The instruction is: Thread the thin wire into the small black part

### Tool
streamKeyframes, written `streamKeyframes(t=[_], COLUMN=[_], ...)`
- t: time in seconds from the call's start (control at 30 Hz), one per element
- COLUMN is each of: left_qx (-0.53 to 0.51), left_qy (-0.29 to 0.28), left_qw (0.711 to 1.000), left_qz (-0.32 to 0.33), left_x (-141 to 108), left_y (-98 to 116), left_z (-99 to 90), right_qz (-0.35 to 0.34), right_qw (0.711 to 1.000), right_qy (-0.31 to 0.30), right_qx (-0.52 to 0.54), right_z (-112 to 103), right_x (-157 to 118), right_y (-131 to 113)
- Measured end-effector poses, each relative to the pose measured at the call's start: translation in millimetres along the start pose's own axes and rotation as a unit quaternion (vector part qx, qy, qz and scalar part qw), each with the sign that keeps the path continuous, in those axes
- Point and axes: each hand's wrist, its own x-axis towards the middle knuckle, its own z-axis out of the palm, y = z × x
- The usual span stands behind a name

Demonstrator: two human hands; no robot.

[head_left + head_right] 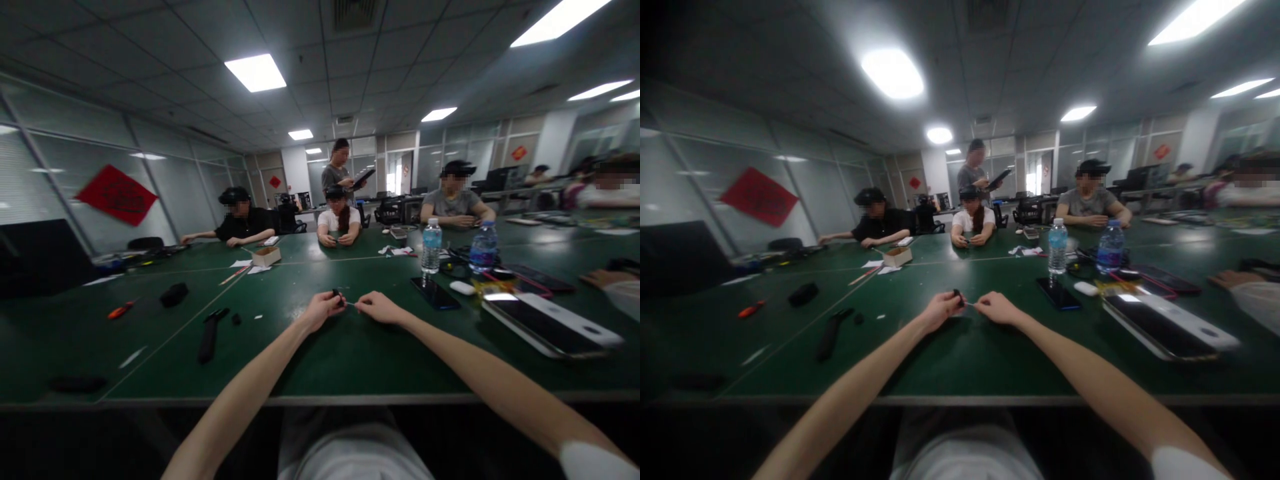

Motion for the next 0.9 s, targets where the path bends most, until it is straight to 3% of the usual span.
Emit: streamKeyframes(t=[0.3, 0.43, 0.7, 0.9], left_qx=[-0.005, 0.013, 0.032, 0.06], left_qy=[0.067, 0.046, 0.003, 0.041], left_qw=[0.997, 0.998, 0.998, 0.997], left_qz=[-0.026, -0.045, -0.048, -0.023], left_x=[7.5, 4.6, 1.4, 3.9], left_y=[-1.7, 1.5, 8.7, 8.2], left_z=[-0.3, 0.9, -1.8, -4.3], right_qz=[0.044, 0.118, 0.189, 0.144], right_qw=[0.998, 0.989, 0.968, 0.978], right_qy=[0.032, 0.05, 0.107, 0.153], right_qx=[0.032, 0.076, 0.125, 0.015], right_z=[15.8, 17.0, -12.5, -26.7], right_x=[4.7, 8.2, 12.8, 10.9], right_y=[0.5, 8.5, 40.2, 48.2])
